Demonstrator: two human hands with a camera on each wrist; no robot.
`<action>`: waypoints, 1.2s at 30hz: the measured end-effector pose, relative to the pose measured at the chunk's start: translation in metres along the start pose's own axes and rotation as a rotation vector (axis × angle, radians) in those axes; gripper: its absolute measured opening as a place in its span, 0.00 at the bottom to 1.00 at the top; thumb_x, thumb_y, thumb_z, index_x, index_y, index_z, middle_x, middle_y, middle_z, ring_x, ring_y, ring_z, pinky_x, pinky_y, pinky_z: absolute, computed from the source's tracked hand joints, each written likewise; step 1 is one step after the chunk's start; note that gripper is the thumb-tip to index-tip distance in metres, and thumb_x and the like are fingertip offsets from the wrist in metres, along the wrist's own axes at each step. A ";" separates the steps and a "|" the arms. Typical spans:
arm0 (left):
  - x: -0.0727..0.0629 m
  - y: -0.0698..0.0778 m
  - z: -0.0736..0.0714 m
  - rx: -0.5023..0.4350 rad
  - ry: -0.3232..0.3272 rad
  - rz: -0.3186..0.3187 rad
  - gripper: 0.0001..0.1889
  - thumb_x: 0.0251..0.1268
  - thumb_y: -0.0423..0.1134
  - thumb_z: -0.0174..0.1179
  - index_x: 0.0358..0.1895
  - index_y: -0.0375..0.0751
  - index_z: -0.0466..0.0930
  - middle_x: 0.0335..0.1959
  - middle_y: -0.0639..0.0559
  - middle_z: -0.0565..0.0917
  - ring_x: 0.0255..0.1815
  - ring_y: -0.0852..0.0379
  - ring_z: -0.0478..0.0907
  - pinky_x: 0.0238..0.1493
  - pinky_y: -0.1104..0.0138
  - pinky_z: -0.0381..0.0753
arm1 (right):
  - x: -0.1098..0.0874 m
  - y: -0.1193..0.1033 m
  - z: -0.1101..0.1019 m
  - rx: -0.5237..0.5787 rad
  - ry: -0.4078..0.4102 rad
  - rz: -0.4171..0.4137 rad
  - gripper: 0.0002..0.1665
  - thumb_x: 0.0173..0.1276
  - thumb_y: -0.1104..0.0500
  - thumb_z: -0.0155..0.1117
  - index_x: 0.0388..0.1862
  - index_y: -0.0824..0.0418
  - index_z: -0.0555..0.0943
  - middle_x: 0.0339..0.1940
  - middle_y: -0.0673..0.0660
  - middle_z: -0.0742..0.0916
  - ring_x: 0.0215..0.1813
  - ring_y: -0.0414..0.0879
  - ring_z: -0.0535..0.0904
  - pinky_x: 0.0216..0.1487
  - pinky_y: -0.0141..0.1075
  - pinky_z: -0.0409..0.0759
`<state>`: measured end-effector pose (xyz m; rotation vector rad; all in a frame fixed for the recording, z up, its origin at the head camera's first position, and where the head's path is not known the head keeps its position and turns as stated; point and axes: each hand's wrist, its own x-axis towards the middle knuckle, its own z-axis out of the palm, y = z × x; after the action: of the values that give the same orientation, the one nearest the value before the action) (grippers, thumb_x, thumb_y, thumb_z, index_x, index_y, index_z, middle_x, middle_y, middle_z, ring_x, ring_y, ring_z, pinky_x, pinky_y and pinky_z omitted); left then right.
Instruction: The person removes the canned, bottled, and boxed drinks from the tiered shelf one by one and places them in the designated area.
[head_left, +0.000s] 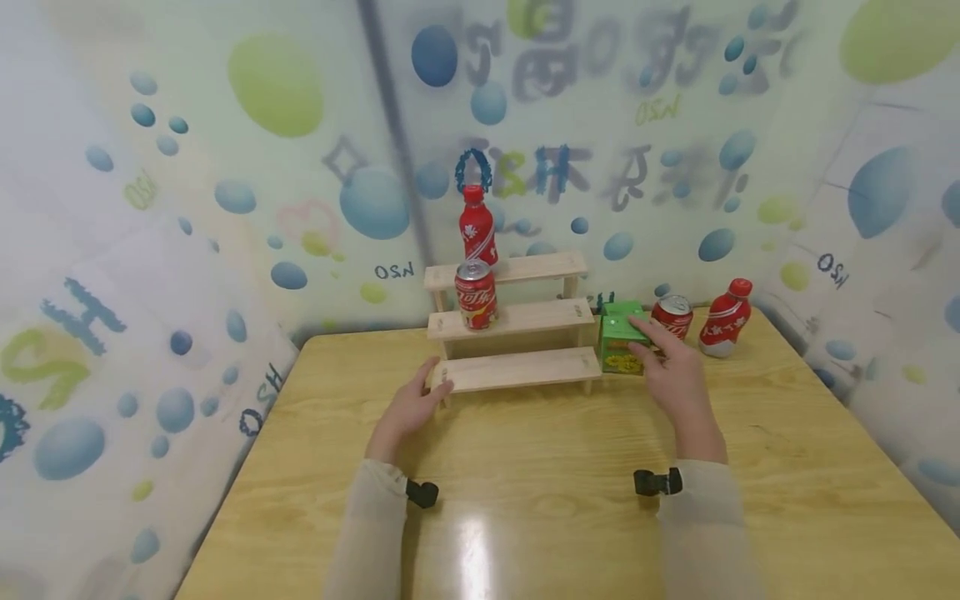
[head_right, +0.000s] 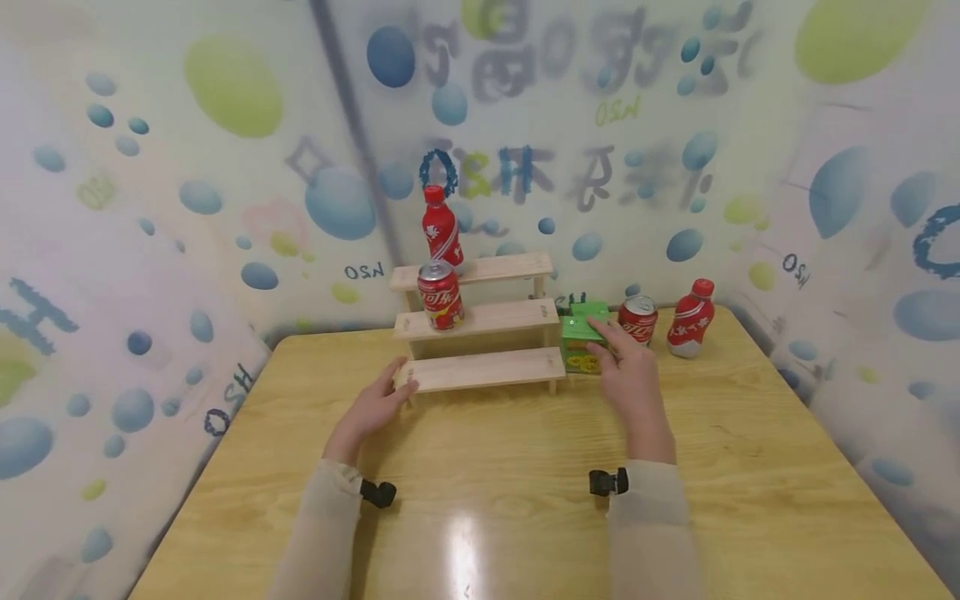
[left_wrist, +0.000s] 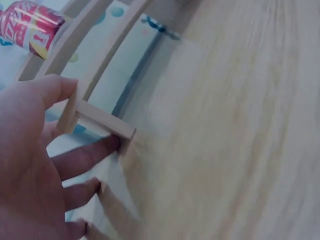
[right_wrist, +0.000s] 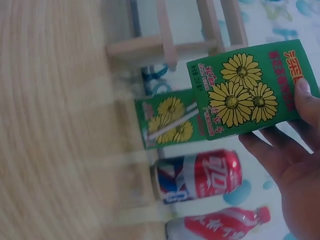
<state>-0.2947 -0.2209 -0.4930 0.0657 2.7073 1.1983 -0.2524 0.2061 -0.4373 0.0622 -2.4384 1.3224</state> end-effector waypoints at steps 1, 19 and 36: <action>-0.001 -0.001 0.000 -0.005 0.007 -0.003 0.40 0.81 0.64 0.53 0.88 0.58 0.50 0.84 0.31 0.63 0.80 0.30 0.68 0.80 0.37 0.66 | 0.000 0.004 -0.002 -0.003 -0.003 0.009 0.27 0.83 0.55 0.61 0.78 0.49 0.77 0.82 0.65 0.72 0.83 0.65 0.68 0.69 0.62 0.80; -0.001 -0.002 -0.004 0.006 0.001 0.008 0.41 0.80 0.66 0.52 0.88 0.59 0.51 0.84 0.31 0.63 0.79 0.30 0.70 0.79 0.38 0.68 | 0.002 0.046 -0.002 0.022 -0.113 0.099 0.26 0.84 0.60 0.58 0.78 0.55 0.76 0.78 0.72 0.76 0.76 0.71 0.75 0.72 0.64 0.77; -0.002 0.002 -0.003 -0.004 -0.006 -0.005 0.40 0.81 0.64 0.53 0.88 0.57 0.51 0.83 0.29 0.64 0.79 0.29 0.69 0.77 0.37 0.71 | 0.003 0.056 -0.004 0.057 -0.176 0.064 0.26 0.89 0.63 0.43 0.80 0.63 0.70 0.83 0.73 0.69 0.82 0.72 0.65 0.79 0.68 0.65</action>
<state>-0.2928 -0.2219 -0.4894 0.0623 2.6980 1.2009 -0.2658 0.2411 -0.4796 0.1208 -2.5666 1.4713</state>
